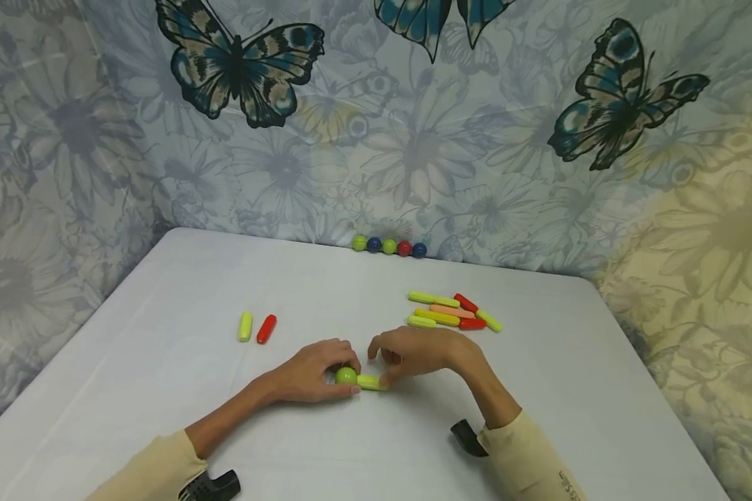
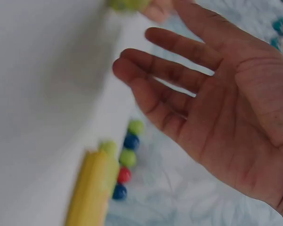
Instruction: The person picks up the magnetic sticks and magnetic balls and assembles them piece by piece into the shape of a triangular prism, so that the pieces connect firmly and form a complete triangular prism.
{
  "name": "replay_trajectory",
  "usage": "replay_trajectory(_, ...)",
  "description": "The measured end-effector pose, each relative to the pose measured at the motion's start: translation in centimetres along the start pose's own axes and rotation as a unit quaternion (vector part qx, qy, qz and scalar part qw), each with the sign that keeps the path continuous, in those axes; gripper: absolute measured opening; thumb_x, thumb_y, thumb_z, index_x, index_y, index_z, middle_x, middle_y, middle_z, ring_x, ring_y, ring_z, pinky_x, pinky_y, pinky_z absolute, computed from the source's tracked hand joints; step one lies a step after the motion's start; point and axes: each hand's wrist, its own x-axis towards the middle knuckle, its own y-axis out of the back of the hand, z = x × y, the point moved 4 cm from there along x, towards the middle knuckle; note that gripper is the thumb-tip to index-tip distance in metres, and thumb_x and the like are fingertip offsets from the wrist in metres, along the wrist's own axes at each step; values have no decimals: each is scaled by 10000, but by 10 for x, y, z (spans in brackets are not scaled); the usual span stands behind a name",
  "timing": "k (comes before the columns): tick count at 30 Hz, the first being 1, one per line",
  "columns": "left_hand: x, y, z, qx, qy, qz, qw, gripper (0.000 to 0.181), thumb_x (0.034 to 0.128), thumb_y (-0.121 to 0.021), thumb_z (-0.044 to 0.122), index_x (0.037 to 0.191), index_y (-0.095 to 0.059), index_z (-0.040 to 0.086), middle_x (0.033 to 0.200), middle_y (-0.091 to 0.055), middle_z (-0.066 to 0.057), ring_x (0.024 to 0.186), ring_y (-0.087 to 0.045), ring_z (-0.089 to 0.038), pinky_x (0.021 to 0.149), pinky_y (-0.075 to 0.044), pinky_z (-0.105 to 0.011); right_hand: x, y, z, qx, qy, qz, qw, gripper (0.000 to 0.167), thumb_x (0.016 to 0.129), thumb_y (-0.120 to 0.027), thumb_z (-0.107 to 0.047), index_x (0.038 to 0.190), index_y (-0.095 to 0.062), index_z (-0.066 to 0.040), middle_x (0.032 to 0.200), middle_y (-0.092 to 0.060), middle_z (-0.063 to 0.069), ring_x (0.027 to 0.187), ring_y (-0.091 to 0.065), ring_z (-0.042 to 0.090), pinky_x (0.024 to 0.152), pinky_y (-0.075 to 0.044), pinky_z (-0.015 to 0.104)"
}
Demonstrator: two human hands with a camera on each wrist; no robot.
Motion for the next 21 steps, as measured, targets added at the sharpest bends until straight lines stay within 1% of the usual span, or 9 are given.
replay_trajectory(2,0,0,-1,-14,19,4,10000,151,940,-742,399,1048,-702,302,965,-610,164,898,-501,21,810,-442,-196,-4,16,6,20,26,232,9997,398,978,-745,-314,1321,-645,-138,1096,-678,-7,987,-610,118,885,-530,296)
replay_trajectory(4,-1,1,-1,-60,53,-9,10000,159,932,-752,407,1041,-700,304,962,-610,166,890,-500,24,804,-439,-192,-5,35,16,35,-24,513,9987,414,1004,-708,-306,1357,-631,-105,1228,-685,62,1088,-634,179,951,-551,355)
replay_trajectory(6,-1,2,-1,-106,90,-18,9999,168,928,-758,417,1042,-698,308,962,-610,169,884,-500,28,802,-438,-186,-3,56,31,-18,-183,845,9963,431,1021,-683,-299,1383,-614,-77,1327,-662,116,1174,-631,238,1006,-552,406)
replay_trajectory(9,-2,3,-1,-218,125,-10,9997,163,920,-769,408,1033,-702,311,949,-609,164,875,-504,27,797,-440,-188,9,87,56,-47,-419,1429,9888,428,1040,-650,-239,1399,-585,-14,1355,-634,201,1212,-624,328,1038,-541,477)
replay_trajectory(12,-3,3,-1,-337,155,-47,9993,154,912,-779,398,1024,-711,319,939,-607,166,869,-504,30,789,-438,-183,23,110,81,-53,-627,2028,9772,423,1050,-614,-153,1407,-547,63,1341,-612,280,1200,-615,392,1044,-525,525)
replay_trajectory(15,-2,2,-2,-423,135,-109,9990,155,912,-783,400,1030,-719,322,939,-606,164,871,-504,33,786,-438,-175,37,121,103,-68,-905,2465,9649,428,1043,-584,-75,1420,-514,115,1374,-584,324,1249,-588,445,1087,-493,563)
replay_trajectory(17,-2,1,-2,-435,126,-108,9989,157,909,-788,401,1029,-720,326,940,-607,166,872,-503,37,786,-437,-171,45,121,115,-106,-1067,2614,9593,446,1040,-560,-39,1446,-481,127,1447,-532,334,1347,-525,469,1152,-436,578)
replay_trajectory(19,-1,1,-1,-422,104,-58,9990,159,900,-798,390,1020,-721,321,939,-613,165,872,-507,35,784,-438,-173,53,118,125,-337,-1164,2627,9572,476,1029,-553,-17,1470,-449,129,1515,-475,338,1427,-458,482,1207,-381,575)
replay_trajectory(21,0,1,-1,-395,124,-43,9991,165,889,-803,393,1014,-721,321,939,-618,170,872,-507,35,780,-431,-170,58,113,133,-536,-1232,2599,9562,508,1015,-562,-7,1488,-428,122,1533,-437,354,1439,-439,490,1220,-365,571)
